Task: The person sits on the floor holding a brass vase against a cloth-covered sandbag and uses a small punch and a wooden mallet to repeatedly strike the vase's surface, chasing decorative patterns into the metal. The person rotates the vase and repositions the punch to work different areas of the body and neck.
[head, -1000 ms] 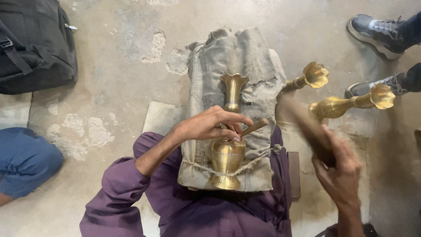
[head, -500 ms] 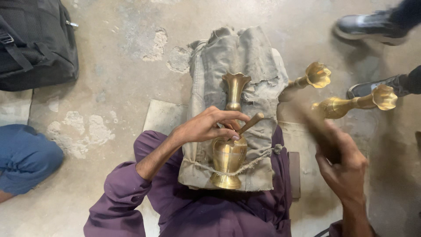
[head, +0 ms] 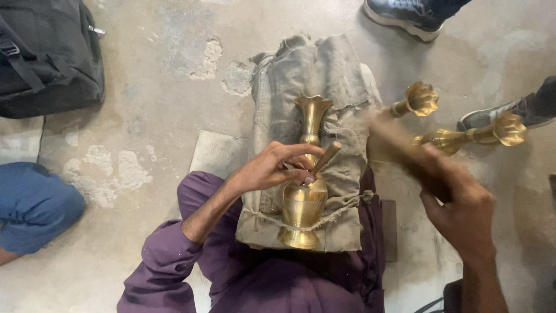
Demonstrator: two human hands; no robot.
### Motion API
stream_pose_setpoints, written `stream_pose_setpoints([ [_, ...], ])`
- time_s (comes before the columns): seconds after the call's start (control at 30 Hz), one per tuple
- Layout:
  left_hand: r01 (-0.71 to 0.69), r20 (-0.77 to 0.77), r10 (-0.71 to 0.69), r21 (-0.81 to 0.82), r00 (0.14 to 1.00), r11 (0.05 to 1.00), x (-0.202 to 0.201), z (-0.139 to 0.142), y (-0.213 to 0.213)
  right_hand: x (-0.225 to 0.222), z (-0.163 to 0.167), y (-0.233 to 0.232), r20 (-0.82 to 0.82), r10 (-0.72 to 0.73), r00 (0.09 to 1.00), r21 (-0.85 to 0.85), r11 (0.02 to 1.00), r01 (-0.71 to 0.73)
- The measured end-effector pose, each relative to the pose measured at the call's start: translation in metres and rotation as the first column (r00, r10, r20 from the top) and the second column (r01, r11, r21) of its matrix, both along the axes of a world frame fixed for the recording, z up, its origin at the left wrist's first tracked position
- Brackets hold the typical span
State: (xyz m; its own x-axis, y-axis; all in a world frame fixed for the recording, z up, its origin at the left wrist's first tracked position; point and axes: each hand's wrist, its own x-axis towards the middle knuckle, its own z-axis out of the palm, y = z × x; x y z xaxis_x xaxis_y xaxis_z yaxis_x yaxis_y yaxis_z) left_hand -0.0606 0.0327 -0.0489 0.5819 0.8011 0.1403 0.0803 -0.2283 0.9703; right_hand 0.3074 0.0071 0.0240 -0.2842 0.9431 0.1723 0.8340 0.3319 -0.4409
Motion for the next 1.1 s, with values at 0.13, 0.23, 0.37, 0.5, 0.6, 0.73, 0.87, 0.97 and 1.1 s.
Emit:
stream_pose_setpoints([
  [0.13, 0.0, 0.045, 0.002, -0.044, 0.999, 0.999, -0.003, -0.004, -0.003, -0.004, 0.015, 0.008, 0.226, 0.072, 0.971, -0.068, 0.996, -0.058],
  [0.23, -0.011, 0.055, 0.014, -0.066, 0.998, 0.998, -0.003, -0.004, -0.005, -0.009, 0.021, 0.014, 0.341, -0.066, 0.938, -0.074, 0.993, 0.097],
  [0.37, -0.023, 0.068, 0.031, -0.107, 0.997, 0.994, -0.003, -0.003, -0.008, -0.014, 0.025, 0.02, 0.071, -0.054, 0.996, -0.2, 0.977, 0.067],
  [0.5, -0.047, 0.04, 0.051, -0.109, 0.998, 0.993, -0.003, -0.004, -0.008, -0.016, 0.031, 0.021, 0.118, -0.007, 0.993, -0.155, 0.988, 0.026],
  [0.6, -0.068, 0.069, 0.072, -0.07, 0.995, 0.995, -0.005, -0.007, -0.011, -0.018, 0.033, 0.022, -0.011, 0.044, 0.999, -0.179, 0.983, -0.046],
  [0.73, -0.201, 0.11, 0.212, -0.106, 0.971, 0.974, -0.003, -0.012, -0.023, -0.022, 0.039, 0.026, 0.391, -0.013, 0.92, -0.157, 0.984, 0.08],
  [0.87, -0.337, 0.205, 0.482, -0.49, 0.852, 0.804, 0.001, -0.021, -0.039, -0.03, 0.046, 0.033, 0.129, 0.106, 0.986, -0.047, 0.994, -0.101],
  [0.97, -0.405, 0.199, 0.579, -0.539, 0.791, 0.738, 0.006, -0.029, -0.047, -0.038, 0.05, 0.045, 0.13, 0.142, 0.981, -0.106, 0.986, -0.129],
  [1.1, -0.373, 0.244, 0.6, -0.593, 0.762, 0.714, 0.01, -0.034, -0.051, -0.052, 0.05, 0.066, 0.226, 0.195, 0.955, -0.145, 0.976, -0.165],
])
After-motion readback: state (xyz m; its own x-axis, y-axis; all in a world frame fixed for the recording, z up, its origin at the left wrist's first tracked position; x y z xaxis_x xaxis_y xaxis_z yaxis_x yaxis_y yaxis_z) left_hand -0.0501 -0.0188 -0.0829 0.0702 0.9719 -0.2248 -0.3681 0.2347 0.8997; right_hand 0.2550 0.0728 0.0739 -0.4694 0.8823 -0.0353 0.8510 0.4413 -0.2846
